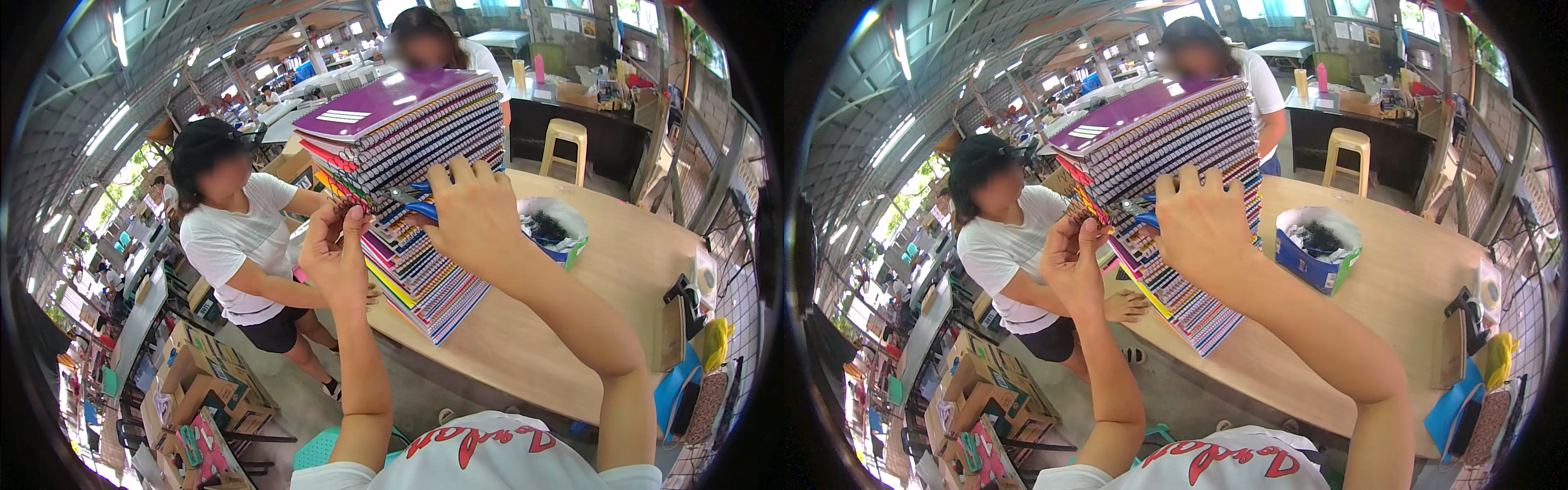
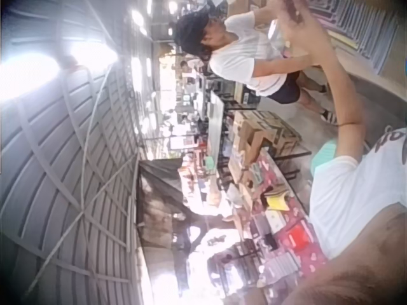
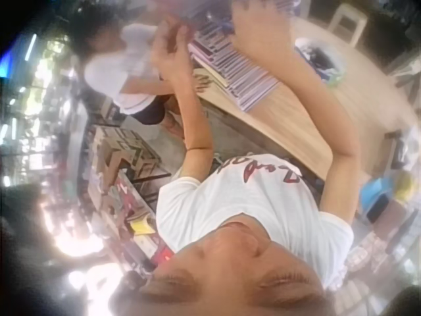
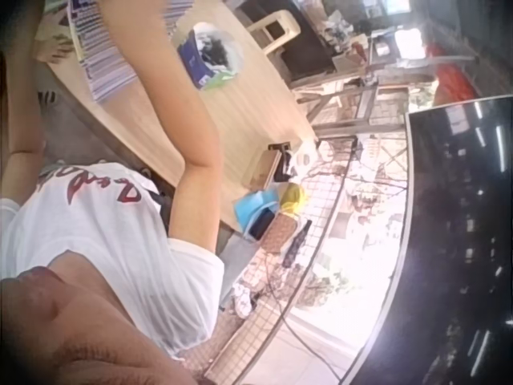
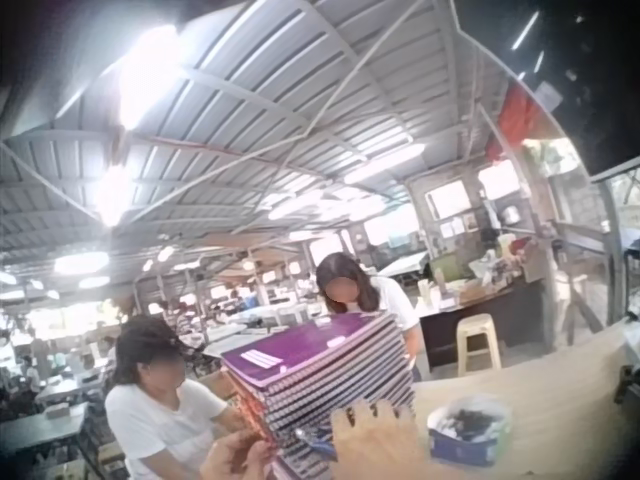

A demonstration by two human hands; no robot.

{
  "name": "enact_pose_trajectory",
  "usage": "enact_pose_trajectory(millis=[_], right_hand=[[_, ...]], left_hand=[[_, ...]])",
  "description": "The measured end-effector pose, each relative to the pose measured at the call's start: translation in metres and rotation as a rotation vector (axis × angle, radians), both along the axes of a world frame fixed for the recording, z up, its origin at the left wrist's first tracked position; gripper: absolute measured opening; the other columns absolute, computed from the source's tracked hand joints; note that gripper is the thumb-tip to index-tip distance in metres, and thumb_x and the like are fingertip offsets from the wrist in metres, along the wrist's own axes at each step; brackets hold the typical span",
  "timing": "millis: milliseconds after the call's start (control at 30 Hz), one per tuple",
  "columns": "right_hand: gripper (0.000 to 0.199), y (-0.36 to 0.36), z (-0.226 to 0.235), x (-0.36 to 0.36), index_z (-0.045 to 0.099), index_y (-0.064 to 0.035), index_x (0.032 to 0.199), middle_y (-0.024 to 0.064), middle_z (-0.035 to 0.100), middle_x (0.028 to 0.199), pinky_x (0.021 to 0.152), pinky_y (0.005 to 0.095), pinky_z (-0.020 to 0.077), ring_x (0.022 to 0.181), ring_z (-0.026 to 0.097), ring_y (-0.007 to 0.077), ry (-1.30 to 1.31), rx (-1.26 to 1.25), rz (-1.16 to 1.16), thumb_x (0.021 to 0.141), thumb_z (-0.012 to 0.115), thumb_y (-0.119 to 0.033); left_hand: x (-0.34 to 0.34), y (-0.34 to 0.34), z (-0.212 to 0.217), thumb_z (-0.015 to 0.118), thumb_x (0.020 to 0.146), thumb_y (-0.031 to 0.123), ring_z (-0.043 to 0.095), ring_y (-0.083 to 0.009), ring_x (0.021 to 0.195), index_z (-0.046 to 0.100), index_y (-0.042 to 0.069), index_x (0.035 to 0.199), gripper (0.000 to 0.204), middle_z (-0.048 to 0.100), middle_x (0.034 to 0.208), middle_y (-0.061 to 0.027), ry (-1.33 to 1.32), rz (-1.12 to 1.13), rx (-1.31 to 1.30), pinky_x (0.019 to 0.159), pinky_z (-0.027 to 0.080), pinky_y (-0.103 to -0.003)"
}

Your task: The person uses a pair of pliers to bend the metal ends of spiral notebook coils on a large stack of notebooks.

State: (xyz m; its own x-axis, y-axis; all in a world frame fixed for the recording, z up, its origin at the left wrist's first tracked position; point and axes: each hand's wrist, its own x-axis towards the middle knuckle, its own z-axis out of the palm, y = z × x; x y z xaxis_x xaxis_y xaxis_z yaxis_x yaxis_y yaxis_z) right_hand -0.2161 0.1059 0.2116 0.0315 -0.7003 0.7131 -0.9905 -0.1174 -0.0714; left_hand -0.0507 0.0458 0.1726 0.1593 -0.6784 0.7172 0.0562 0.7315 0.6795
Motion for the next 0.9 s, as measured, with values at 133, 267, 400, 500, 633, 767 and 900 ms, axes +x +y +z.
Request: enact_pose_trajectory(millis=[133, 267, 400, 500, 633, 767, 900], right_hand=[[0.048, 0.002, 0.003, 0.004, 0.06, -0.0038, 0.1, 0.0128, 0.061, 0.097, 0.077, 0.0435, 0.0486, 0.092, 0.061, 0.0307, 0.003, 0.045, 0.01, 0.074, 0.077, -0.041], [0.044, 0.0, 0.004, 0.004, 0.062, -0.0025, 0.097, 0.0139, 0.062, 0.095, 0.074, 0.0436, 0.0499, 0.09, 0.063, 0.0305, -0.003, 0.043, 0.025, 0.075, 0.076, -0.038], [0.041, 0.003, 0.007, 0.003, 0.063, -0.0011, 0.096, 0.015, 0.063, 0.094, 0.072, 0.0437, 0.0514, 0.088, 0.064, 0.0302, -0.016, 0.05, 0.028, 0.076, 0.075, -0.035], [0.041, 0.003, 0.009, 0.007, 0.063, -0.0009, 0.096, 0.0152, 0.063, 0.095, 0.073, 0.0438, 0.052, 0.089, 0.064, 0.0305, -0.023, 0.111, 0.036, 0.076, 0.074, -0.035], [0.041, 0.004, 0.008, 0.006, 0.063, -0.0006, 0.097, 0.0156, 0.063, 0.095, 0.073, 0.0438, 0.052, 0.089, 0.064, 0.0307, -0.03, 0.097, 0.038, 0.077, 0.074, -0.035], [0.044, 0.003, 0.01, 0.006, 0.061, -0.0009, 0.096, 0.0151, 0.063, 0.094, 0.073, 0.0439, 0.0521, 0.089, 0.064, 0.0314, -0.012, 0.106, 0.029, 0.076, 0.075, -0.037], [0.046, 0.007, 0.013, 0.007, 0.06, -0.0015, 0.096, 0.0147, 0.062, 0.094, 0.073, 0.0448, 0.0519, 0.089, 0.064, 0.032, -0.023, 0.122, 0.04, 0.075, 0.077, -0.038]], left_hand=[[-0.001, 0.001, 0.0, 0.067, 0.092, 0.011, 0.068, -0.0161, 0.079, 0.061, -0.006, 0.105, 0.023, 0.068, 0.092, -0.0105, 0.009, -0.001, -0.003, 0.072, 0.059, -0.028], [-0.001, 0.002, 0.001, 0.067, 0.092, 0.011, 0.068, -0.0158, 0.079, 0.061, -0.006, 0.106, 0.023, 0.068, 0.092, -0.0101, 0.015, -0.001, -0.002, 0.072, 0.059, -0.027], [0.0, 0.001, 0.005, 0.067, 0.092, 0.012, 0.068, -0.0155, 0.078, 0.062, -0.006, 0.104, 0.022, 0.068, 0.091, -0.0097, 0.02, -0.031, 0.025, 0.072, 0.059, -0.026], [-0.001, 0.001, 0.005, 0.067, 0.092, 0.012, 0.068, -0.0151, 0.077, 0.063, -0.006, 0.104, 0.022, 0.068, 0.091, -0.0097, 0.025, -0.015, 0.023, 0.071, 0.058, -0.026], [-0.001, 0.003, 0.004, 0.067, 0.092, 0.011, 0.068, -0.0148, 0.077, 0.063, -0.006, 0.104, 0.022, 0.068, 0.091, -0.0098, 0.039, -0.005, 0.056, 0.071, 0.058, -0.026], [-0.001, 0.006, 0.006, 0.068, 0.091, 0.011, 0.068, -0.0147, 0.077, 0.064, -0.006, 0.103, 0.021, 0.068, 0.091, -0.01, 0.053, -0.026, 0.019, 0.071, 0.059, -0.026], [-0.002, 0.01, 0.01, 0.068, 0.091, 0.008, 0.067, -0.0138, 0.078, 0.065, -0.006, 0.103, 0.019, 0.067, 0.092, -0.0092, 0.046, 0.009, 0.055, 0.071, 0.059, -0.026]])
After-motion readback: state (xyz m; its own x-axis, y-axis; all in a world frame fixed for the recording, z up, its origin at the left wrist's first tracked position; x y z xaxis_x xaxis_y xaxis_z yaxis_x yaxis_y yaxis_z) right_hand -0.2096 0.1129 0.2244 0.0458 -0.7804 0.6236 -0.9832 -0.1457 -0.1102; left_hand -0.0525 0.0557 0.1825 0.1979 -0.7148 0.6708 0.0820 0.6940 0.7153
